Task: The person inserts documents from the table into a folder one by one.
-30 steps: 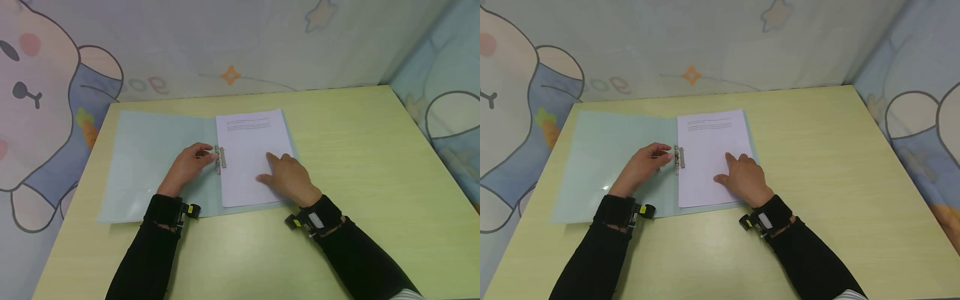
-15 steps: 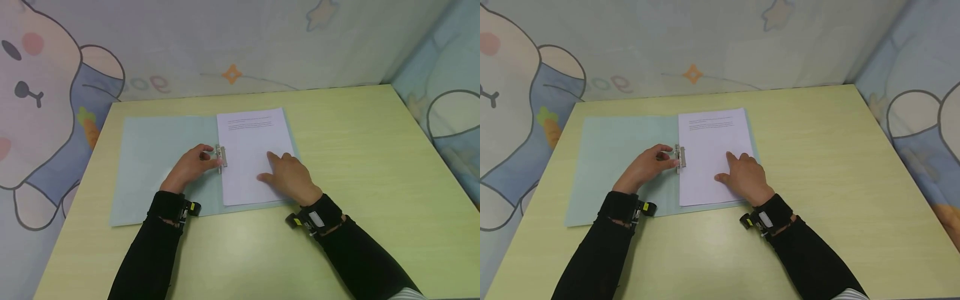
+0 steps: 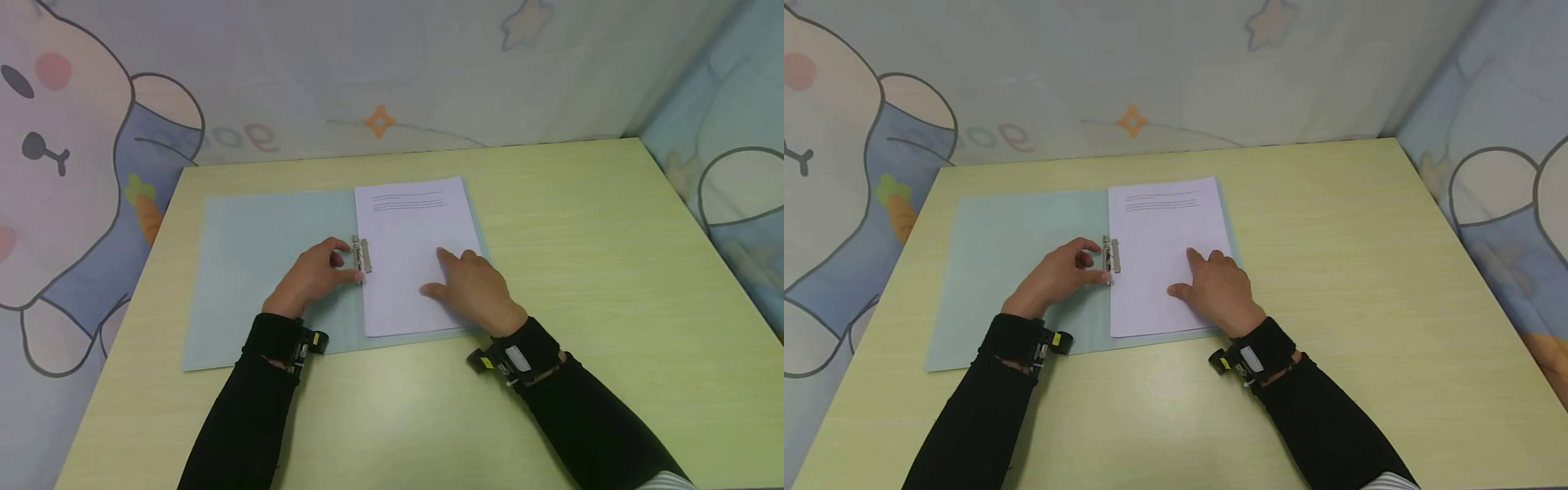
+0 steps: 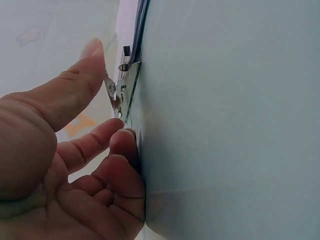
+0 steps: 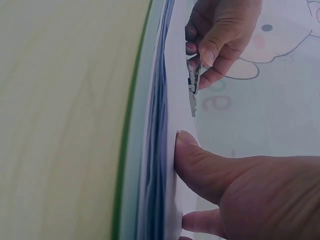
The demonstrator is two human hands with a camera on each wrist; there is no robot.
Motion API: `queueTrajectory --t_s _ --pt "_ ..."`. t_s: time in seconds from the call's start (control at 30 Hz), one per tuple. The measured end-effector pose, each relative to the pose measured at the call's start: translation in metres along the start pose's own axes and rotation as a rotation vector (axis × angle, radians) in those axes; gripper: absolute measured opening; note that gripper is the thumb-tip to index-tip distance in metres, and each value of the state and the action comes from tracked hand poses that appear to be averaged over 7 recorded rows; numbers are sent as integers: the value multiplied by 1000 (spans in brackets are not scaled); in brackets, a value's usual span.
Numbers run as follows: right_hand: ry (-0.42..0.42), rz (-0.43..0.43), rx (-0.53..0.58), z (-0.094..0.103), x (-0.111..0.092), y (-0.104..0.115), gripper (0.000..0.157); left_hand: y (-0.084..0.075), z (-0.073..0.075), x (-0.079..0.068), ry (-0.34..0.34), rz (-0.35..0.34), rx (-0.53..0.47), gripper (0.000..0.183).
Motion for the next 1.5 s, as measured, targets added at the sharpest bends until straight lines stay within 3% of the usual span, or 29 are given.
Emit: queueTrajectory --t_s 0.4,1.5 --pt "2 1 14 -1 -1 0 81 -2 -4 -2 -59 49 81 55" --pt "6 2 24 -1 -2 -3 81 -10 -10 1 -35 42 170 48"
Point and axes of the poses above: each hand's wrist, its own x-axis towards the middle knuckle, its own z-axis out of the back of the hand, y = z × x, the point moved 1 cm from there along x, towards the middle knuckle, and after that the axes turned 9 degrees about -x, right-handed, at the moved point
